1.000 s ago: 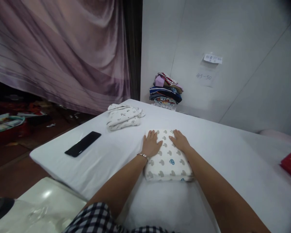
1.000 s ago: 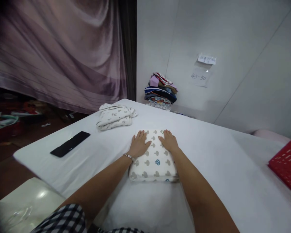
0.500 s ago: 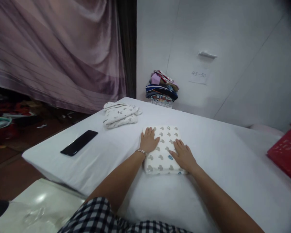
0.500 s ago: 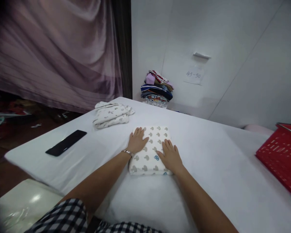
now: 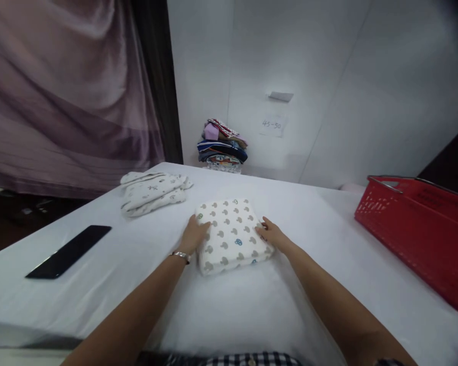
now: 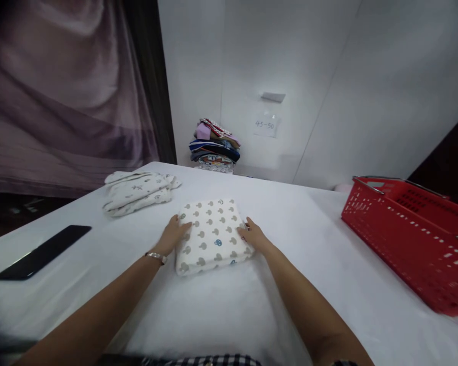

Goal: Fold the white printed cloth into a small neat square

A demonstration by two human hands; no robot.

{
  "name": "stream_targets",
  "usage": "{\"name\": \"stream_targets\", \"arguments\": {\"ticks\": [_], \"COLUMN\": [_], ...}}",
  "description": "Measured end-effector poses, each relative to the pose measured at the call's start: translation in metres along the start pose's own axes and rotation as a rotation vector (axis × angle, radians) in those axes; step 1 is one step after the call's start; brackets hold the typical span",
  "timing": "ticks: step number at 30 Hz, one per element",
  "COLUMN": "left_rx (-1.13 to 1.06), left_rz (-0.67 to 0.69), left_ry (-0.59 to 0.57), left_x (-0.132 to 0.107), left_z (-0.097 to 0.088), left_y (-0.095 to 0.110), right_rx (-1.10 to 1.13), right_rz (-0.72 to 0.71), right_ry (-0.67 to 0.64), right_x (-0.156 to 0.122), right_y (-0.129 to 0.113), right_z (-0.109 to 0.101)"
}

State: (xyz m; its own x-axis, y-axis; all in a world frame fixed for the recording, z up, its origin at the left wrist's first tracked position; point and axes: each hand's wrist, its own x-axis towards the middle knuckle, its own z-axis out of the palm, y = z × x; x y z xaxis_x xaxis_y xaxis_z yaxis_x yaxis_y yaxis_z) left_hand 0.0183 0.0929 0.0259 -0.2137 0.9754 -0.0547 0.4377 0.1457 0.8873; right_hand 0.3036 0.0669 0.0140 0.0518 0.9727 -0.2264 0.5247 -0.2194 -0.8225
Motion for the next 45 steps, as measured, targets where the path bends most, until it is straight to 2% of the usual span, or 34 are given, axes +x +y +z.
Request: {"name": "stream_targets", "arguments": {"ticks": [3, 6, 8, 10, 12, 17, 19, 21, 24, 27, 29, 32, 36, 41, 45], "left_rx": [-0.100, -0.250, -0.314, -0.337, -0.352, -0.373, -0.327, -0.317, -0.430, -0.588, -0.631, -0.620, -0.741, -0.885, -0.890], "left_rz": [-0.150, -0.326, -0.385, -0.389, -0.364, -0.303, -0.277, -0.229, -0.157, -0.100, -0.045, 0.003, -0.055, -0.078, 0.015], "left_ry": [-0.030, -0.191, -0.308, -0.366, -0.386, -0.348, -0.308, -0.300, -0.356, -0.444, -0.468, -0.514, -0.619, -0.733, -0.869], "left_x": [-0.005, -0.010, -0.013, -0.017, -0.021, -0.034, -0.038, -0.043, -0.054, -0.073, -0.090, -0.115, -0.142, -0.164, -0.170], "left_z": [-0.009, -0.018, -0.023, -0.025, -0.025, -0.019, -0.013, -0.005, 0.015, 0.038, 0.052, 0.067, 0.083, 0.101, 0.114], "left_y": [0.007, 0.015, 0.018, 0.019, 0.020, 0.035, 0.044, 0.054, 0.066, 0.075, 0.078, 0.079, 0.080, 0.091, 0.099], "right_rx": [0.253, 0.373, 0.409, 0.455, 0.493, 0.478, 0.267, -0.113, -0.700, -1.051, -1.129, -1.114, -0.979, -1.000, -0.952], "right_rz": [0.098, 0.182, 0.213, 0.235, 0.222, 0.074, -0.059, -0.212, -0.343, -0.474, -0.548, -0.535, -0.525, -0.568, -0.461], "right_ry": [-0.040, -0.135, -0.218, -0.299, -0.323, -0.196, -0.138, -0.056, 0.090, 0.212, 0.247, 0.236, 0.189, 0.356, 0.415], "right_x": [-0.002, -0.001, 0.001, 0.004, 0.006, 0.001, -0.007, -0.018, -0.040, -0.063, -0.079, -0.102, -0.126, -0.148, -0.157], "right_y": [-0.008, -0.020, -0.025, -0.026, -0.026, -0.037, -0.050, -0.066, -0.088, -0.097, -0.093, -0.075, -0.040, -0.006, 0.002], "right_z": [-0.005, -0.010, -0.012, -0.012, -0.010, -0.017, -0.026, -0.034, -0.036, -0.027, -0.020, -0.020, -0.033, -0.048, -0.068]}}
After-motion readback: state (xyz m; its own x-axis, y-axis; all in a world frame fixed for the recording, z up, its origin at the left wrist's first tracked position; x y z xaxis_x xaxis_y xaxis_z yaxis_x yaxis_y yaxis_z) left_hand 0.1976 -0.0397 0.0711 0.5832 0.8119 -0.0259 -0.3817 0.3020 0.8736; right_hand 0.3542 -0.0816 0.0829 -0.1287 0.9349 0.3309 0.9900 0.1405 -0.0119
